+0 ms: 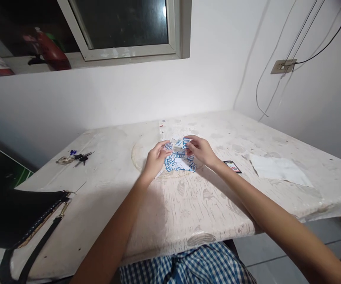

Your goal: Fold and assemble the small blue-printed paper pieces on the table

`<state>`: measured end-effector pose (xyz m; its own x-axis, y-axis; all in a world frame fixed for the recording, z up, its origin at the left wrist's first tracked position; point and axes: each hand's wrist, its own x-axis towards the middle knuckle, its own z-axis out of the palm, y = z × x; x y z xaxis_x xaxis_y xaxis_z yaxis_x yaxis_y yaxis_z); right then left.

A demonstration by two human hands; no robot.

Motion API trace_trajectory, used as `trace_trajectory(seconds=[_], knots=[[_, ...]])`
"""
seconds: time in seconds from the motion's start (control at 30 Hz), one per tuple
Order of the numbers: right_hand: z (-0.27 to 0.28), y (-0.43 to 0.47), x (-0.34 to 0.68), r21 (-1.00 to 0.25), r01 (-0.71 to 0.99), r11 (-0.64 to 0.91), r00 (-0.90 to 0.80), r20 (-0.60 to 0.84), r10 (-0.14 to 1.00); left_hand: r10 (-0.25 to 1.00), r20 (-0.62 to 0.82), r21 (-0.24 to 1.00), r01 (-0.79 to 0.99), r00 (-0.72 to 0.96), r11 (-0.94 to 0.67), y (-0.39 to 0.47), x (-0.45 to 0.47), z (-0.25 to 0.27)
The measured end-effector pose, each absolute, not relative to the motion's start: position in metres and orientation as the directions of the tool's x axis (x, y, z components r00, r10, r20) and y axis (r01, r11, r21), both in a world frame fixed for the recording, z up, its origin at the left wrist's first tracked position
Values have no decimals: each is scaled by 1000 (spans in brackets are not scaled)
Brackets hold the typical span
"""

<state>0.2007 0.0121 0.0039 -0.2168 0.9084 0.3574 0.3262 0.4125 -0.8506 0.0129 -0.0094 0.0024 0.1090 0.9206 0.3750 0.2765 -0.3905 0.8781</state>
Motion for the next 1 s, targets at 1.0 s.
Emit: trace_trajectory(seconds=[1.0], knots=[[-25, 5, 180, -345, 549, 761, -549, 538, 640, 815, 343, 402, 711, 467, -577, -15, 7, -4]])
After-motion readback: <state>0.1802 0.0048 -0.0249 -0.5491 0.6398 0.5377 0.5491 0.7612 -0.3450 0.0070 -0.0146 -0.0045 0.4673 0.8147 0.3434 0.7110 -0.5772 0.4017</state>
